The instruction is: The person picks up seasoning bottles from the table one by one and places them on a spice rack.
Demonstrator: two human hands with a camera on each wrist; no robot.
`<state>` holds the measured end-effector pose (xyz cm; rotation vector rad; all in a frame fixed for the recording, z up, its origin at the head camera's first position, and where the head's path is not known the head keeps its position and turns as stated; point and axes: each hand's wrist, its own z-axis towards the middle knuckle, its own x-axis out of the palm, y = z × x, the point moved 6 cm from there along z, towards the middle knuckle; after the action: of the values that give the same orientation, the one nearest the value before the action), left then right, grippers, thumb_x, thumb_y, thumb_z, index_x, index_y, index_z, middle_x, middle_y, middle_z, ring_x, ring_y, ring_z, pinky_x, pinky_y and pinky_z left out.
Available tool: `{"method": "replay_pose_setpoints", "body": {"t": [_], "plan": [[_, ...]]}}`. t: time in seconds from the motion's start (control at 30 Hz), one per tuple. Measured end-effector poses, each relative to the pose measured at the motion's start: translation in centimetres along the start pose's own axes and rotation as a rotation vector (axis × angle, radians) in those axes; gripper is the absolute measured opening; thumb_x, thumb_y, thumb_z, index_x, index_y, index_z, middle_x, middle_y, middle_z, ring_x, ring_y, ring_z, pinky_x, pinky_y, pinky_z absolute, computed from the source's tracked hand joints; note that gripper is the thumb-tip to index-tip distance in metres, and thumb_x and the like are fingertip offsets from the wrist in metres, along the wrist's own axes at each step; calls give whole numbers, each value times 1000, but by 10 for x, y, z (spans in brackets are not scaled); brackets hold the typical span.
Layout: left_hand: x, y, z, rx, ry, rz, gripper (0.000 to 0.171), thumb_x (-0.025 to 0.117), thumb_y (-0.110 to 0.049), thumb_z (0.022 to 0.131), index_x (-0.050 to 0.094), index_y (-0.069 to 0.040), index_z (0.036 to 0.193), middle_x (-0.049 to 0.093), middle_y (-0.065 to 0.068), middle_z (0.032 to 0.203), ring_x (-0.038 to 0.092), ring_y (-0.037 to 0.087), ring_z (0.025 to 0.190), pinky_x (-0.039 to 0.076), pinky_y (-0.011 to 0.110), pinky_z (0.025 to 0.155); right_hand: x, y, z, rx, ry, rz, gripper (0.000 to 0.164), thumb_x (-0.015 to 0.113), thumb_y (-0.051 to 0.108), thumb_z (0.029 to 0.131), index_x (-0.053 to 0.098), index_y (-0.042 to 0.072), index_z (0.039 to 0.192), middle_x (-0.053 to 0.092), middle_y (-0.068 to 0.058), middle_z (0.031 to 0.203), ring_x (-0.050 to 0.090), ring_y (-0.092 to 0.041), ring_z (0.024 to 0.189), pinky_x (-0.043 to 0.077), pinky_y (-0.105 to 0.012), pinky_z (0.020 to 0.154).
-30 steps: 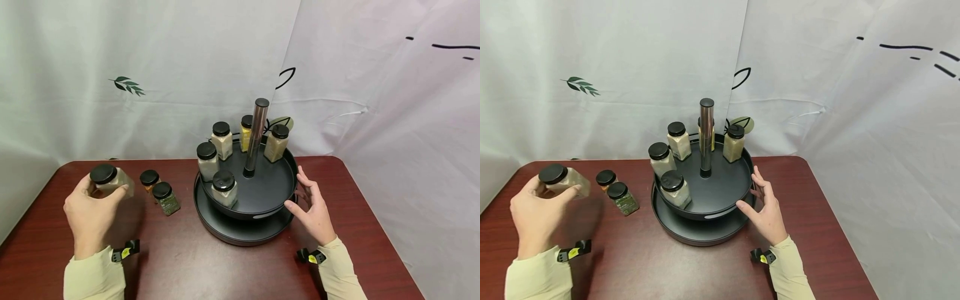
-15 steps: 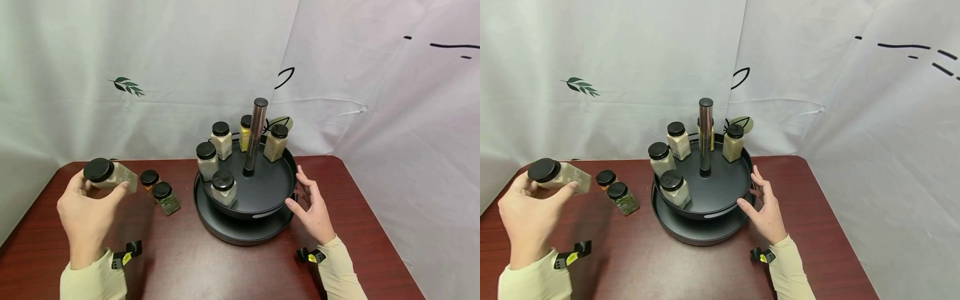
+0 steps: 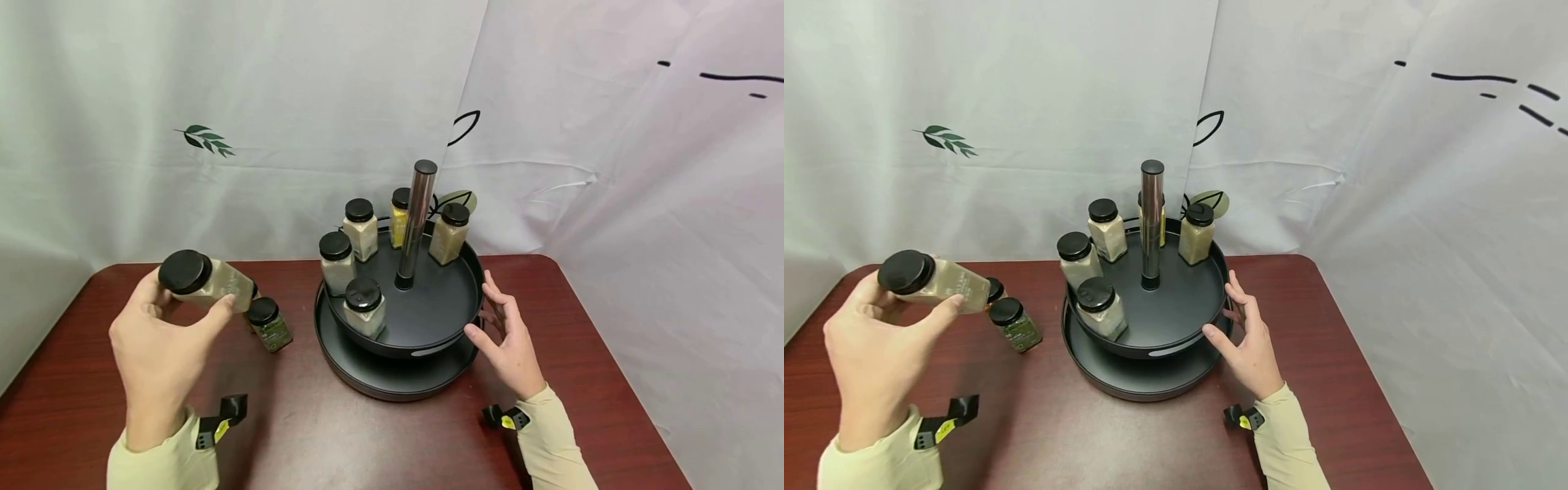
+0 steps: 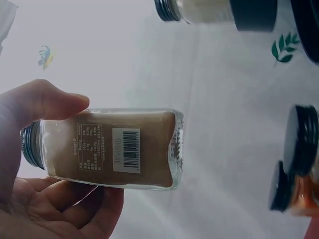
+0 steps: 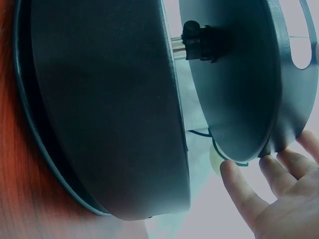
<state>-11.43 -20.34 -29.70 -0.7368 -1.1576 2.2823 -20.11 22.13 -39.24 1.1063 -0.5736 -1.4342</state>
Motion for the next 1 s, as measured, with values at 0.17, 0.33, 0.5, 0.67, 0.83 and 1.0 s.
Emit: {"method": "replay_pose_setpoints", "body": {"t": [0.17, 0.33, 0.5, 0.67, 0.83, 1.0], "plan": [[8, -14, -2, 59, 32, -30, 56, 86, 4, 68, 72, -11, 119, 67, -20, 97, 63, 1, 88, 44, 16, 84, -1, -1, -1, 2, -4, -6, 64, 64, -6, 93, 35, 1, 150, 21, -3, 166, 29, -20, 149, 40, -23, 108], [16, -29, -3, 107, 65, -67, 57, 85, 7, 67, 71, -8, 120, 68, -17, 96, 63, 3, 85, 45, 16, 83, -2, -3, -1, 2, -10, -7, 64, 64, -6, 93, 36, 2, 150, 21, -4, 166, 30, -19, 149, 40, -22, 108], [22, -43, -6, 148, 81, -83, 58, 84, 9, 66, 71, -8, 121, 69, -16, 94, 61, 3, 80, 44, 15, 74, -1, -4, -1, 5, -5, -4, 64, 63, -6, 93, 35, 2, 150, 20, -8, 166, 29, -18, 149, 40, -22, 108], [28, -53, -7, 168, 98, -88, 61, 82, 10, 67, 71, -12, 124, 71, -15, 101, 59, 4, 79, 42, 14, 66, 0, -2, 0, -2, -1, -4, 64, 64, -6, 93, 35, 1, 150, 20, -11, 166, 29, -20, 149, 40, -23, 108], [36, -65, -8, 194, 131, -117, 62, 77, 12, 67, 71, -13, 124, 73, -9, 105, 59, 5, 73, 45, 11, 61, 0, -2, 0, 3, -2, -4, 64, 64, -6, 93, 35, 2, 150, 20, -8, 167, 29, -20, 149, 40, -22, 107], [47, -79, -10, 245, 164, -158, 62, 75, 13, 66, 71, -12, 123, 74, -2, 109, 61, 5, 74, 45, 13, 65, 0, -3, -1, 3, -6, -1, 64, 63, -6, 93, 36, 3, 150, 20, -5, 166, 29, -20, 149, 40, -22, 107]]}}
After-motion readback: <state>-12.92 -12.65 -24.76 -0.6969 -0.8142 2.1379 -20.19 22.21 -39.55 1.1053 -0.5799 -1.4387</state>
